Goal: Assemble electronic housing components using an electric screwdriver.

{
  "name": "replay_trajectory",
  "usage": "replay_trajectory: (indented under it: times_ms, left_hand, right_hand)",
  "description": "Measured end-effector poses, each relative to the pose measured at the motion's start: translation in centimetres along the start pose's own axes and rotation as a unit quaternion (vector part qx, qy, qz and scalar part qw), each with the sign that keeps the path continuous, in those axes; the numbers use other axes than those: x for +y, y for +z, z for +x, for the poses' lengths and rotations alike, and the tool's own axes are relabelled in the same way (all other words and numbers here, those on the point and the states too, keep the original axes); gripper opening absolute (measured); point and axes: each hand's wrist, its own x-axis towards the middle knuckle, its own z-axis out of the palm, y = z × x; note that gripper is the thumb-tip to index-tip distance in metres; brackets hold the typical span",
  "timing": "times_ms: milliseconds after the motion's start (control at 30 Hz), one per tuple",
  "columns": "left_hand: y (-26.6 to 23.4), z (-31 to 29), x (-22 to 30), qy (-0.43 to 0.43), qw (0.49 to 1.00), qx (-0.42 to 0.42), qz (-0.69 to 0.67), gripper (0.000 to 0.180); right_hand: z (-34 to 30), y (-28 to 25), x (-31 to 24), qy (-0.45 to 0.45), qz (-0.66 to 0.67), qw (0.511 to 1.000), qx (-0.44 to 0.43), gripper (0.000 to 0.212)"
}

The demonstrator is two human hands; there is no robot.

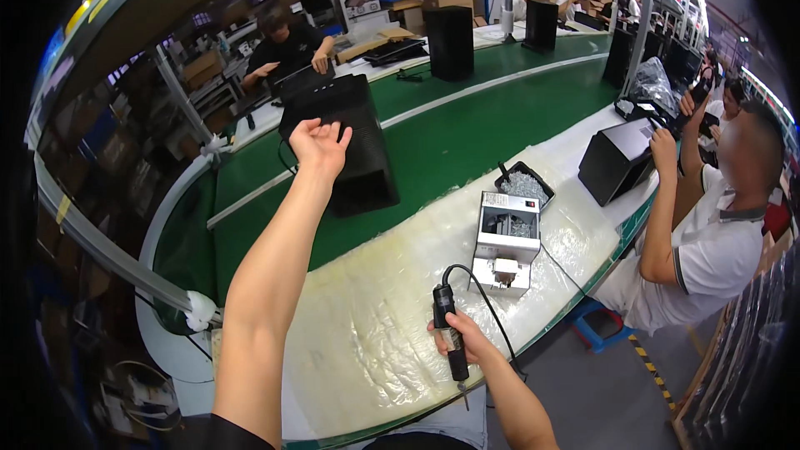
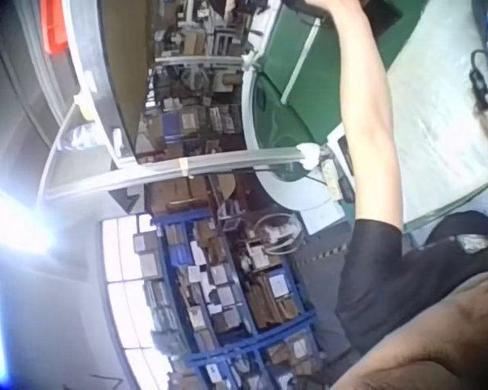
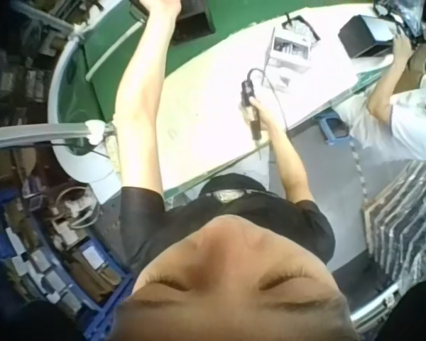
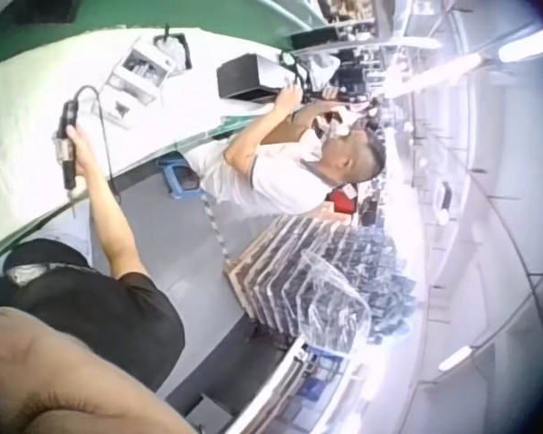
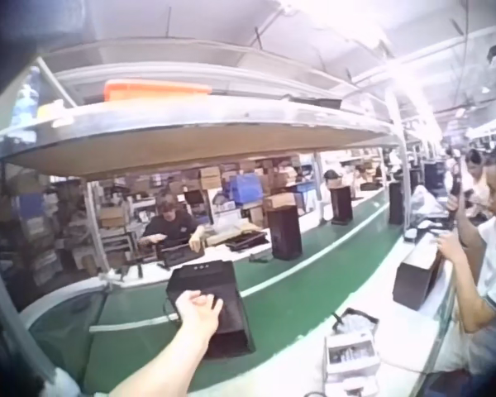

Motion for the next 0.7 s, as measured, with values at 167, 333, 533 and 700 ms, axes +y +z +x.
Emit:
replay_trajectory:
  times_ms: [167,333,533,700]
  left_hand:
    - [-4.3,-1.4,-0.7,0.050,0.969,-0.072,0.231,0.030]
    - [-18.1,-6.0,-2.6,0.064,0.858,-0.050,0.506,0.018]
    - [-32.4,-16.4,-2.3,0.101,0.823,0.067,0.555,0.017]
    - [-34.4,-17.3,-1.5,0.149,0.837,0.053,0.524,0.016]
  right_hand:
    - [-0.2,0.4,-0.2,0.005,0.007,1.000,0.013,0.050]
    - [-0.1,0.6,-0.1,0.008,0.013,1.000,0.024,0.048]
    - [-0.2,1.2,-0.3,0.007,-0.016,0.999,0.037,0.050]
    - [2.0,1.9,-1.2,0.097,-0.117,0.987,0.043,0.049]
